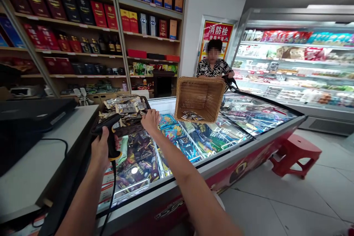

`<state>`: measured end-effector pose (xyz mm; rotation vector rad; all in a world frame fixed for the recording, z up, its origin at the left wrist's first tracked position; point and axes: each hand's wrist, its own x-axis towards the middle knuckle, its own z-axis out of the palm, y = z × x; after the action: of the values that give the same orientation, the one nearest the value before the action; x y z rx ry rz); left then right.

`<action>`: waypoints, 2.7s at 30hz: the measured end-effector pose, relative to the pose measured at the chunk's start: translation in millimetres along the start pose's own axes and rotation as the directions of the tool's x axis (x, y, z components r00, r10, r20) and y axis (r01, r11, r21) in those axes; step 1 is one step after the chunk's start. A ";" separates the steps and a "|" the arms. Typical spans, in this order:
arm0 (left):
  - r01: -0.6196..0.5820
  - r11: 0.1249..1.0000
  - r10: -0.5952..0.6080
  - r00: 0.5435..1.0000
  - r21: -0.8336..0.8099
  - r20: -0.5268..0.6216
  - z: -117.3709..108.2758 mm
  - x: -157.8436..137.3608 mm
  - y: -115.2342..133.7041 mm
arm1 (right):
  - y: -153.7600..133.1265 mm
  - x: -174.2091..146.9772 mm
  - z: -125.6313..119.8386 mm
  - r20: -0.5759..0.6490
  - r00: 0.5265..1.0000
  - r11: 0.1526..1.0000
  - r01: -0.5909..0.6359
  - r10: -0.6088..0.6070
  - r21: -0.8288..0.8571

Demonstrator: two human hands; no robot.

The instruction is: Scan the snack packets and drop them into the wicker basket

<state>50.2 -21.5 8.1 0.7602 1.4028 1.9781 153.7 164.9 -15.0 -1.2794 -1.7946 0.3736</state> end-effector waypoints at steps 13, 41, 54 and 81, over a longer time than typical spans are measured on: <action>-0.008 0.999 0.004 0.995 0.043 0.098 12.3 -10.2 -2.8 | 13.4 34.7 -29.5 0.071 0.996 0.981 0.043 -0.057 0.190; 0.134 0.978 -0.181 0.922 0.158 0.341 29.6 -24.7 -18.1 | 101.5 0.3 -106.8 0.421 0.905 0.192 -0.423 0.056 0.885; -0.056 0.895 -0.262 0.739 0.443 0.621 27.7 -32.9 -19.4 | 118.5 2.3 -115.3 0.293 0.901 0.479 -0.421 0.320 0.770; -0.212 0.790 -0.226 0.772 0.575 0.595 37.9 -37.8 -29.1 | 113.3 -11.6 -102.3 0.317 0.908 0.691 -0.416 0.275 0.592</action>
<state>107.2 -18.3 -13.3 1.5479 1.5755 1.0066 304.5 179.0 -37.7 -1.0766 -1.3570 1.2751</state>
